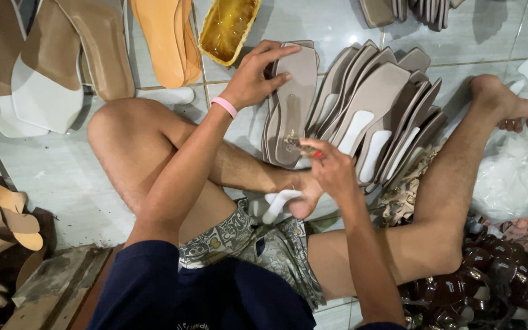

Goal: The person sits on the floor and applies glue to shoe insoles using a brush, then places white foam pads onto the glued areas. They repeat this process for multiple insoles, stacking the finished ones nearby.

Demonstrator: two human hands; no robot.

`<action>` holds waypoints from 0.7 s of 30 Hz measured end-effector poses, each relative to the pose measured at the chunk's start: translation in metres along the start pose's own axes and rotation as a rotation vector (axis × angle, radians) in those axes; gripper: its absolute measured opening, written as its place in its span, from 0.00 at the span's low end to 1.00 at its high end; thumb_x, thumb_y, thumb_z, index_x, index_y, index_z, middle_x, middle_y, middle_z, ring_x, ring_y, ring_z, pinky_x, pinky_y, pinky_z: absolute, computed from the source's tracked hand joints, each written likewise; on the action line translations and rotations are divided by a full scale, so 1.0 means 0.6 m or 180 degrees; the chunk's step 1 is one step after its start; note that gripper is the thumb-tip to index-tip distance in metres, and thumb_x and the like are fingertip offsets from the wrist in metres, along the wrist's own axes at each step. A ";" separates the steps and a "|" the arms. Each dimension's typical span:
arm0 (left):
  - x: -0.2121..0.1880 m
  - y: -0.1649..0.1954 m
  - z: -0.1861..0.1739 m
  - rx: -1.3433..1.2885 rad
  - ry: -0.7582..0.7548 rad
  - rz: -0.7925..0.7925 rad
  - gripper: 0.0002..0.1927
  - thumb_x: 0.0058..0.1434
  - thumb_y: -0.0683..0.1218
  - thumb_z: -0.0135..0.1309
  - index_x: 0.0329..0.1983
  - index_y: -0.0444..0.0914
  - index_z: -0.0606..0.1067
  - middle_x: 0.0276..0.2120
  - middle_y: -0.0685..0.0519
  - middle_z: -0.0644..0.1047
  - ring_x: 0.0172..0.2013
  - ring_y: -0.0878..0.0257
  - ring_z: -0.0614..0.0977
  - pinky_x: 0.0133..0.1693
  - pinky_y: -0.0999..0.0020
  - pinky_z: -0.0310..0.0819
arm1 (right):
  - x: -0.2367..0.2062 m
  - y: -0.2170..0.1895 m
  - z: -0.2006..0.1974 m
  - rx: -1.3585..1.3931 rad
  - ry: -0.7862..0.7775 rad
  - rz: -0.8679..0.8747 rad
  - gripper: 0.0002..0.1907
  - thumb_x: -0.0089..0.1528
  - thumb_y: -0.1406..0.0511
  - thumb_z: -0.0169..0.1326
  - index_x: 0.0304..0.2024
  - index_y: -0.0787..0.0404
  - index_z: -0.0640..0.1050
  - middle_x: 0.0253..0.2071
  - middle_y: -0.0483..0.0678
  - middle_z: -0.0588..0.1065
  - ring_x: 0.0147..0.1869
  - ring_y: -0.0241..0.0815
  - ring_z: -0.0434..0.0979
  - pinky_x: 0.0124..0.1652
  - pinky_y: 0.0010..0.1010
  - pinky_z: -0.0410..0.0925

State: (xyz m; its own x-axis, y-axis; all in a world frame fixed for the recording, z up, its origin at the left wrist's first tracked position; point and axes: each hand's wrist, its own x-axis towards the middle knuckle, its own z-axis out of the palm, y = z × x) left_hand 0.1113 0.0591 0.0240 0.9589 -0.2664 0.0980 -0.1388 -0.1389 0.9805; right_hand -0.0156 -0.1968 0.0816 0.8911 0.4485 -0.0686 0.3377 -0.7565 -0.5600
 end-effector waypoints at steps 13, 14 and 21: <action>0.001 0.000 -0.002 0.0082 -0.0032 0.0040 0.30 0.61 0.41 0.65 0.67 0.47 0.74 0.55 0.46 0.74 0.53 0.52 0.78 0.55 0.62 0.73 | 0.105 0.000 -0.020 0.0301 0.0735 0.0015 0.17 0.66 0.77 0.52 0.55 0.57 0.75 0.48 0.52 0.80 0.50 0.48 0.86 0.46 0.35 0.78; 0.000 -0.001 -0.001 0.0085 -0.0027 0.0058 0.30 0.61 0.41 0.65 0.67 0.47 0.74 0.56 0.46 0.74 0.53 0.51 0.78 0.56 0.62 0.73 | 0.095 0.004 -0.018 0.0255 0.0744 0.0087 0.17 0.66 0.77 0.52 0.55 0.56 0.76 0.47 0.51 0.80 0.49 0.48 0.86 0.45 0.35 0.78; -0.001 -0.006 0.003 0.0066 0.0001 0.0066 0.29 0.62 0.41 0.65 0.67 0.47 0.74 0.57 0.47 0.74 0.53 0.51 0.78 0.56 0.61 0.74 | -0.007 0.016 0.025 -0.0417 -0.0355 0.0720 0.18 0.70 0.74 0.51 0.61 0.54 0.75 0.51 0.55 0.81 0.28 0.44 0.83 0.25 0.30 0.74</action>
State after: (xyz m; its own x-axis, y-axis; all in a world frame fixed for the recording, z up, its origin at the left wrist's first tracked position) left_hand 0.1108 0.0583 0.0199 0.9558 -0.2691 0.1184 -0.1638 -0.1530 0.9746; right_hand -0.0208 -0.1990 0.0641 0.9120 0.3053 -0.2741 0.1767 -0.8952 -0.4091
